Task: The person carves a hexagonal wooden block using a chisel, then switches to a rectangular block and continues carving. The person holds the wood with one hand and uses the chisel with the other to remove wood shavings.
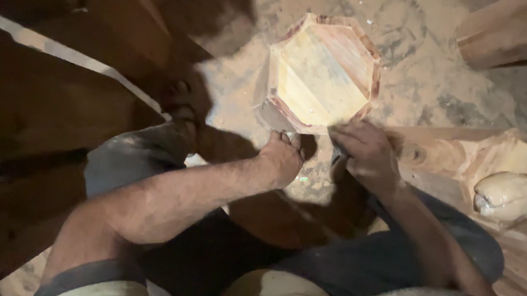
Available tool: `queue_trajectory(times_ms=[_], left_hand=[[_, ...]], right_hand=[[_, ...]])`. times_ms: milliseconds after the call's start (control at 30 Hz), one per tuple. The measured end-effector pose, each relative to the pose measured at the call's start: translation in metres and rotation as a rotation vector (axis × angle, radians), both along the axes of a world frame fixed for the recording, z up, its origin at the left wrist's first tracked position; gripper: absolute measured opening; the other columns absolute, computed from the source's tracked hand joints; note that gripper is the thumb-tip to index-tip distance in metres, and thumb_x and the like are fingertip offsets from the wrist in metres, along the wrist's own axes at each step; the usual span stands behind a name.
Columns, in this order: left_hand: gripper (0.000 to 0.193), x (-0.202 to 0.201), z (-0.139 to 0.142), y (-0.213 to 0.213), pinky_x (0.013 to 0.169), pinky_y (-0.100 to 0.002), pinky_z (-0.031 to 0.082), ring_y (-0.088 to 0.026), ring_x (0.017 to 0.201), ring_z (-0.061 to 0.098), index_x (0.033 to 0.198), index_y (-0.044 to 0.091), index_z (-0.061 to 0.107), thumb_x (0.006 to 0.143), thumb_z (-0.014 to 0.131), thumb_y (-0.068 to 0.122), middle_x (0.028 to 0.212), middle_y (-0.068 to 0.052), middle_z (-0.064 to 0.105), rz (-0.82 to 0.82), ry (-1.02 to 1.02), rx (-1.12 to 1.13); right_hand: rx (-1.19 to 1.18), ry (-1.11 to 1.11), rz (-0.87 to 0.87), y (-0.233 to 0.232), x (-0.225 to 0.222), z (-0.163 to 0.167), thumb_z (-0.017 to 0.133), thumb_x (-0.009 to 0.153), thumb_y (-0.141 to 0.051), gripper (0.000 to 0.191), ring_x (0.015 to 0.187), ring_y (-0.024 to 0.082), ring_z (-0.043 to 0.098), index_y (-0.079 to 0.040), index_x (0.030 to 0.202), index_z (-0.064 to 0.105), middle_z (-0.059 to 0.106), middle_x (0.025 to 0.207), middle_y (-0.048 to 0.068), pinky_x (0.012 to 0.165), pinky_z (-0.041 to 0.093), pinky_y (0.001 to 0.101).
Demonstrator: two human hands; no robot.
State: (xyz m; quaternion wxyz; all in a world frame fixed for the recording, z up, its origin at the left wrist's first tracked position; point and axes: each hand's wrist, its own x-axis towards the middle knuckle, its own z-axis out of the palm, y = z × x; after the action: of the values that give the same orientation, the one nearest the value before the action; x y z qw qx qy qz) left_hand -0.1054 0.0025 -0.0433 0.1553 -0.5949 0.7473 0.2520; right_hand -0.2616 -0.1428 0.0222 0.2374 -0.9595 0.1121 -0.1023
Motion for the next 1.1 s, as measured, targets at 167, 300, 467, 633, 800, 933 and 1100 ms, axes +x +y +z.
queue_trajectory(times_ms=[167,300,467,633,800,933,1100], left_hand=[[0.05,-0.001,0.0,-0.001,0.094,-0.059,0.04,-0.042,0.124,0.056,0.141,0.0,0.056,0.095,0.059,0.02,0.144,-0.026,0.053,-0.069,-0.07,0.042],[0.05,-0.007,-0.006,0.002,0.092,-0.058,0.041,-0.041,0.123,0.056,0.142,0.004,0.055,0.094,0.057,0.02,0.149,-0.025,0.048,-0.021,-0.021,0.003],[0.048,-0.008,-0.015,0.004,0.091,-0.056,0.041,-0.039,0.122,0.057,0.139,0.005,0.058,0.095,0.058,0.021,0.153,-0.025,0.046,-0.005,-0.048,-0.021],[0.052,-0.014,-0.012,0.005,0.09,-0.053,0.042,-0.036,0.119,0.059,0.134,0.002,0.065,0.086,0.071,0.021,0.141,-0.019,0.06,-0.067,-0.004,0.108],[0.043,-0.019,0.0,0.012,0.091,-0.054,0.042,-0.036,0.119,0.06,0.126,0.004,0.071,0.087,0.073,0.022,0.133,-0.015,0.065,-0.137,-0.009,0.131],[0.043,-0.019,0.004,0.017,0.094,-0.054,0.041,-0.033,0.121,0.06,0.125,0.007,0.073,0.085,0.076,0.022,0.132,-0.012,0.066,-0.145,0.03,0.217],[0.043,-0.022,0.005,0.018,0.094,-0.056,0.04,-0.034,0.121,0.06,0.124,0.007,0.073,0.085,0.076,0.024,0.131,-0.012,0.068,-0.141,0.033,0.216]], right_hand=[[0.05,0.003,-0.01,-0.004,-0.001,0.002,0.061,0.065,0.005,0.053,0.107,0.034,0.065,0.0,0.116,0.073,0.072,0.114,0.015,0.096,0.051,0.0452],[-0.104,0.02,-0.012,0.007,0.0,-0.007,0.064,0.071,0.006,0.047,0.107,0.036,0.064,0.001,0.117,0.071,0.069,0.114,0.016,0.094,0.05,0.0467],[0.049,-0.006,0.031,0.001,0.001,-0.009,0.063,0.069,0.003,0.05,0.106,0.035,0.064,-0.001,0.118,0.07,0.069,0.116,0.014,0.093,0.052,0.0455],[-0.102,-0.032,-0.044,0.014,0.008,-0.015,0.066,0.074,0.005,0.047,0.106,0.032,0.064,-0.003,0.12,0.073,0.07,0.111,0.011,0.093,0.047,0.0465],[-0.109,0.022,-0.018,0.02,0.008,-0.018,0.065,0.074,0.004,0.045,0.107,0.03,0.064,-0.006,0.117,0.072,0.069,0.111,0.009,0.094,0.046,0.0453],[-0.045,0.026,-0.068,0.019,0.013,-0.024,0.066,0.084,0.002,0.038,0.106,0.029,0.064,-0.008,0.12,0.074,0.07,0.109,0.008,0.092,0.045,0.0467],[-0.274,0.077,-0.023,0.035,0.023,-0.035,0.066,0.089,-0.003,0.031,0.109,0.026,0.064,-0.009,0.119,0.073,0.07,0.111,0.007,0.098,0.045,0.0481]])
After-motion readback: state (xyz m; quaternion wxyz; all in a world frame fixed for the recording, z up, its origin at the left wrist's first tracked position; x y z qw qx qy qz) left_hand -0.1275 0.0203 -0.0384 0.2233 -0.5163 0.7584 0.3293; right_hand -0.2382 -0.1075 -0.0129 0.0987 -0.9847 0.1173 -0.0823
